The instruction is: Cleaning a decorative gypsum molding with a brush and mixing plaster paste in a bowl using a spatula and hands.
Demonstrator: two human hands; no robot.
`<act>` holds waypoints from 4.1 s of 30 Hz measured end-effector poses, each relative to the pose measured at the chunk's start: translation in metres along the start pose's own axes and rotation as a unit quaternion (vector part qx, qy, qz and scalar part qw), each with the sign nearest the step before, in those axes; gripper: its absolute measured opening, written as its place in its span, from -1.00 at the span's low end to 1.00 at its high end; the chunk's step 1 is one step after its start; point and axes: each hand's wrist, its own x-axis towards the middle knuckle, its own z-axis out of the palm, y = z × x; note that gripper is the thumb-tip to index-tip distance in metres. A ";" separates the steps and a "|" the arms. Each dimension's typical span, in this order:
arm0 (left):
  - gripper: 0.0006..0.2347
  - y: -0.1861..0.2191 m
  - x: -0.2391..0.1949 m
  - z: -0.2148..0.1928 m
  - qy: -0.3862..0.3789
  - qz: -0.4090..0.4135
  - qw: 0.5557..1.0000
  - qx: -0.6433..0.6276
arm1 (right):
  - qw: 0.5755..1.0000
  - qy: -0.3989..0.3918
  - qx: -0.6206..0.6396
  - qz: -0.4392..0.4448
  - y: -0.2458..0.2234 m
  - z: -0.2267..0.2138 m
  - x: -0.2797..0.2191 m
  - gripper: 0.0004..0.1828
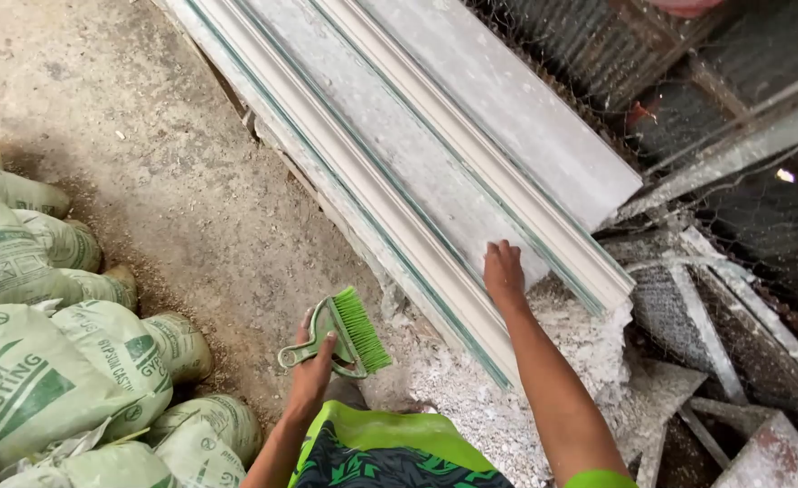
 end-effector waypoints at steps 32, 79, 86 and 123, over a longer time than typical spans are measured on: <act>-0.42 0.008 0.058 -0.009 0.011 0.096 0.995 0.038 | 0.996 -0.053 -0.066 0.017 0.009 -0.013 0.016 -0.85; -0.40 0.053 0.036 0.001 0.033 0.076 0.996 0.012 | 0.985 -0.123 -0.111 -0.046 0.012 -0.035 0.009 -0.97; -0.40 0.054 0.037 0.003 0.011 0.053 0.998 0.037 | 0.992 0.018 0.099 0.075 0.031 0.007 0.000 -0.87; -0.32 0.068 0.100 -0.039 -0.009 0.047 0.993 0.105 | 0.989 0.090 0.042 0.110 -0.061 -0.051 0.136 -0.65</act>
